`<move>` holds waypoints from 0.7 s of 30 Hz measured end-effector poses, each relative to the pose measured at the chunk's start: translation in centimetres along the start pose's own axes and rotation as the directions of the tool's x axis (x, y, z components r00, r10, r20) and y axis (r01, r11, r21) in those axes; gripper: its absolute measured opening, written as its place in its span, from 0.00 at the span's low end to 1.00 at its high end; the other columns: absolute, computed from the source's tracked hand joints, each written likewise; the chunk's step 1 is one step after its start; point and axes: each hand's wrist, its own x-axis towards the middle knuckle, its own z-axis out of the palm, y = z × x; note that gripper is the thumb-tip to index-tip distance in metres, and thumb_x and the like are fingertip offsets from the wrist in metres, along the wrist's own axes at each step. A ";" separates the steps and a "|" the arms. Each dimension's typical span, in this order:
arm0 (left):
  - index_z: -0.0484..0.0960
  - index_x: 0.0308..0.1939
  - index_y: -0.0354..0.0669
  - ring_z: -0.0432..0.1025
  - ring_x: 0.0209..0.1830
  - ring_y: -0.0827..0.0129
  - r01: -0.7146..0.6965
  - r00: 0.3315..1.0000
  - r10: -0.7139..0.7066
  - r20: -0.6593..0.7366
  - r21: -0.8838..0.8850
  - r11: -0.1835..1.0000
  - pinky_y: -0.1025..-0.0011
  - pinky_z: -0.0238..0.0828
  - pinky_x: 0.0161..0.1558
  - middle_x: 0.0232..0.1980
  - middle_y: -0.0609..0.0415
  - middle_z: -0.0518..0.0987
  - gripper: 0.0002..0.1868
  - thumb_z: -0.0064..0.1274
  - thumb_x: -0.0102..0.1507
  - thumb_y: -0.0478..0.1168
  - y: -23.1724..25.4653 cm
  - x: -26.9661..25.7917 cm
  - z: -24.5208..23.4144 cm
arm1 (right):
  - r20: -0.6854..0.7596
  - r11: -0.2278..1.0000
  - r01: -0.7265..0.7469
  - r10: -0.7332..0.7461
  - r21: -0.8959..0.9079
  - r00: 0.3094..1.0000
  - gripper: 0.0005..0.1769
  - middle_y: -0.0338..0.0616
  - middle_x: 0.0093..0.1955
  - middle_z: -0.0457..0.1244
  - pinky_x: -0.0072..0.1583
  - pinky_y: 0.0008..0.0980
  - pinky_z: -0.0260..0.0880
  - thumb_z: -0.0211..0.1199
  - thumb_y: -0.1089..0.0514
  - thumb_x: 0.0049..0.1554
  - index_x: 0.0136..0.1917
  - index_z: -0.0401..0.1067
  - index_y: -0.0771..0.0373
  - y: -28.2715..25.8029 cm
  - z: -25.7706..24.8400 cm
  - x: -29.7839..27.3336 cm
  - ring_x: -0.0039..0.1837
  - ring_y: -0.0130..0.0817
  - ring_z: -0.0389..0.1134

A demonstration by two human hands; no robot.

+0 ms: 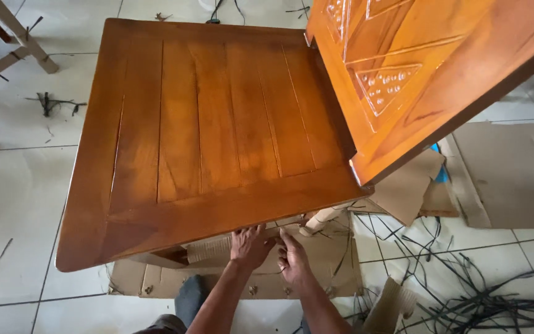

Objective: Wrapping the legs and frame of a wooden chair with thin black fiber strips

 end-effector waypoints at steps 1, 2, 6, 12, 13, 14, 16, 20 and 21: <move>0.74 0.61 0.47 0.72 0.55 0.49 -0.003 0.999 0.003 -0.044 0.011 1.000 0.47 0.61 0.55 0.57 0.50 0.79 0.29 0.57 0.63 0.58 0.2 0.0 0.3 | -0.020 1.000 0.027 -0.027 0.007 0.999 0.17 0.40 0.46 0.63 0.30 0.22 0.39 0.68 0.49 0.59 0.52 0.74 0.64 0.1 0.0 0.4 0.33 0.22 0.47; 0.74 0.61 0.47 0.72 0.55 0.49 -0.005 0.999 0.006 -0.043 0.012 1.000 0.47 0.61 0.55 0.57 0.50 0.79 0.29 0.57 0.63 0.58 0.2 0.1 0.4 | -0.021 1.000 0.027 -0.027 0.009 0.999 0.17 0.40 0.46 0.63 0.30 0.22 0.39 0.68 0.49 0.59 0.52 0.74 0.64 -0.5 1.0 -0.5 0.33 0.22 0.47; 0.69 0.64 0.46 0.74 0.51 0.51 -0.032 0.999 0.032 -0.016 0.004 0.999 0.48 0.64 0.50 0.55 0.49 0.79 0.26 0.50 0.66 0.53 0.4 0.0 1.1 | -0.069 0.986 0.080 -0.091 -0.144 0.994 0.23 0.39 0.43 0.65 0.32 0.26 0.48 0.66 0.41 0.58 0.50 0.76 0.63 -1.0 2.2 -2.1 0.33 0.24 0.53; 0.66 0.68 0.46 0.73 0.49 0.45 -0.150 0.986 0.151 -0.077 0.025 0.988 0.48 0.66 0.46 0.57 0.43 0.76 0.29 0.53 0.63 0.44 -0.2 0.9 1.3 | -0.060 0.994 0.110 -0.109 0.021 0.992 0.19 0.41 0.48 0.66 0.36 0.26 0.48 0.65 0.45 0.60 0.53 0.77 0.63 0.0 1.0 -0.2 0.36 0.26 0.53; 0.65 0.70 0.45 0.73 0.48 0.43 -0.182 0.977 0.185 -0.104 0.039 0.982 0.47 0.67 0.43 0.56 0.41 0.76 0.32 0.53 0.62 0.42 -0.3 1.0 1.3 | -0.066 0.994 0.111 -0.109 0.018 0.992 0.18 0.40 0.45 0.65 0.35 0.26 0.48 0.67 0.45 0.59 0.51 0.77 0.63 0.1 0.7 0.1 0.35 0.25 0.53; 0.65 0.70 0.45 0.73 0.48 0.43 -0.183 0.977 0.186 -0.102 0.038 0.982 0.47 0.67 0.43 0.56 0.41 0.76 0.32 0.53 0.62 0.42 -1.0 1.3 2.4 | -0.067 0.994 0.111 -0.109 0.018 0.992 0.18 0.40 0.45 0.65 0.35 0.26 0.48 0.67 0.45 0.59 0.51 0.77 0.63 -0.1 1.0 0.0 0.35 0.25 0.53; 0.71 0.67 0.45 0.76 0.47 0.47 -0.091 0.996 0.093 -0.011 0.127 0.988 0.51 0.75 0.38 0.58 0.42 0.77 0.31 0.57 0.64 0.53 -2.3 1.7 4.9 | -0.066 0.996 0.080 -0.077 0.044 0.995 0.17 0.40 0.44 0.64 0.36 0.24 0.47 0.67 0.46 0.59 0.50 0.76 0.63 -0.6 1.5 -0.3 0.35 0.23 0.52; 0.74 0.64 0.51 0.77 0.43 0.51 -0.155 0.939 0.190 -0.288 0.138 0.978 0.56 0.76 0.30 0.56 0.48 0.78 0.30 0.62 0.58 0.49 -1.5 2.1 3.3 | -0.028 0.991 0.047 -0.044 0.127 0.999 0.14 0.36 0.42 0.61 0.35 0.24 0.44 0.68 0.48 0.59 0.48 0.73 0.60 -0.3 0.5 1.5 0.34 0.22 0.49; 0.80 0.53 0.51 0.78 0.36 0.51 -0.104 0.977 0.109 -0.183 0.034 0.994 0.54 0.75 0.28 0.48 0.50 0.81 0.19 0.62 0.58 0.46 -0.9 2.4 1.8 | -0.020 0.988 0.019 -0.016 0.151 1.000 0.14 0.34 0.38 0.59 0.32 0.25 0.41 0.69 0.48 0.59 0.44 0.71 0.59 -0.3 0.3 2.3 0.32 0.21 0.48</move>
